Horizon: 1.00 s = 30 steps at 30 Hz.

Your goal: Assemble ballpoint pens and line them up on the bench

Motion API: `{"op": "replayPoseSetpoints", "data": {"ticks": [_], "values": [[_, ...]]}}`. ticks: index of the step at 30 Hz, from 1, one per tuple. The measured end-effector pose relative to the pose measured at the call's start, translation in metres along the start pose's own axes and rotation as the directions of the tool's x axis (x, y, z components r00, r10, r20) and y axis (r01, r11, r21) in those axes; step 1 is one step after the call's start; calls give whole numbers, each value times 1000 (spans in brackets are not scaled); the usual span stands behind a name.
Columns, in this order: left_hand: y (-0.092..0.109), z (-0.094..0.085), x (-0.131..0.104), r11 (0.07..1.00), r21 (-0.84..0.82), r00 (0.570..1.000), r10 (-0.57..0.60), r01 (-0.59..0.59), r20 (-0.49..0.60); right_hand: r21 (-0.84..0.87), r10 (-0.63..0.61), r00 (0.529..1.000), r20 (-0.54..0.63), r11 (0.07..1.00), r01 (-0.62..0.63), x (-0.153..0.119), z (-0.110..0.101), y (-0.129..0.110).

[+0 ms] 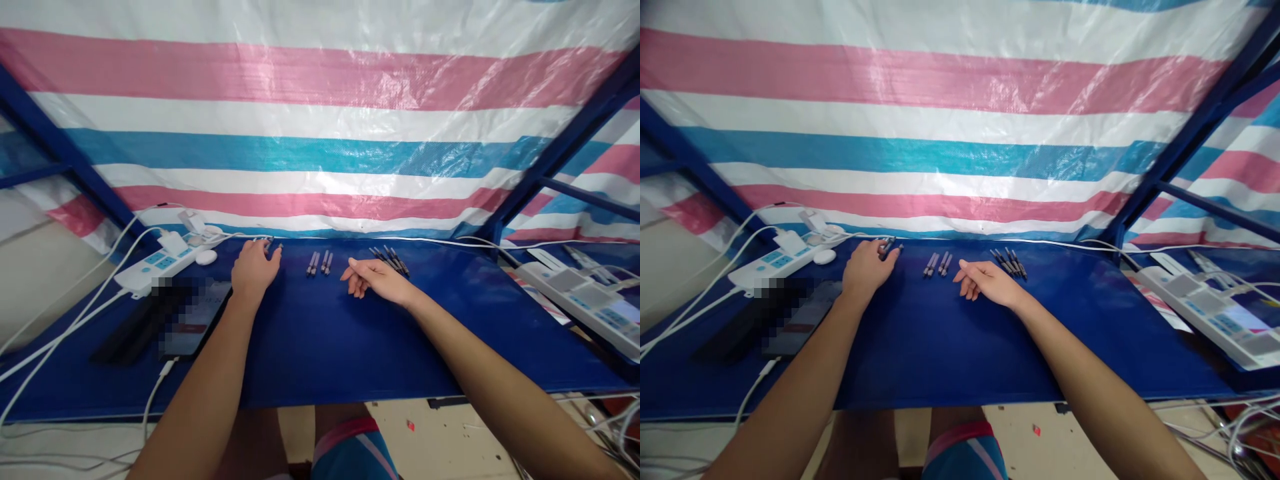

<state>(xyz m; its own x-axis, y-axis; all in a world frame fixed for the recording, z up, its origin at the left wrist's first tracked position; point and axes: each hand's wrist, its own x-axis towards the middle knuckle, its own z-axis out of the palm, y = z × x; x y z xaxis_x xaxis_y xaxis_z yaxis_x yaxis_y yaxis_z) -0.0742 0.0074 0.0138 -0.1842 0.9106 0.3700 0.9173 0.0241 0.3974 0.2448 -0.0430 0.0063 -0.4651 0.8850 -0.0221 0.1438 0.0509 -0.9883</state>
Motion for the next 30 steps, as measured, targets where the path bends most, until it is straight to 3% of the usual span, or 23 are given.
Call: {"op": "replayPoseSetpoints", "data": {"ticks": [3, 6, 9, 16, 21, 25, 30], "values": [[8, 7, -5, 981, -100, 985, 171, -169, 14, -12, -13, 1000, -6, 1000, 13, 1, -1, 2], [18, 19, -10, 909, -235, 925, 372, -344, 83, -28, -20, 1000, -8, 999, 20, 3, -1, 5], [26, 28, -16, 864, -305, 881, 454, -400, 132, -43, -28, 1000, -3, 999, 28, 4, -1, 6], [31, 30, -21, 923, -211, 918, 359, -321, 172, -153, -72, 996, -48, 986, 64, 3, -5, 0], [34, 28, -20, 959, -93, 937, 283, -269, 205, -285, -148, 969, -197, 955, 88, 3, -24, -1], [36, 24, -17, 969, 13, 949, 237, -245, 208, -472, -219, 916, -337, 881, 36, 1, -46, 0], [30, 15, -12, 977, 112, 967, 158, -183, 200, -731, -346, 796, -497, 662, -169, -5, -73, 2]]}}
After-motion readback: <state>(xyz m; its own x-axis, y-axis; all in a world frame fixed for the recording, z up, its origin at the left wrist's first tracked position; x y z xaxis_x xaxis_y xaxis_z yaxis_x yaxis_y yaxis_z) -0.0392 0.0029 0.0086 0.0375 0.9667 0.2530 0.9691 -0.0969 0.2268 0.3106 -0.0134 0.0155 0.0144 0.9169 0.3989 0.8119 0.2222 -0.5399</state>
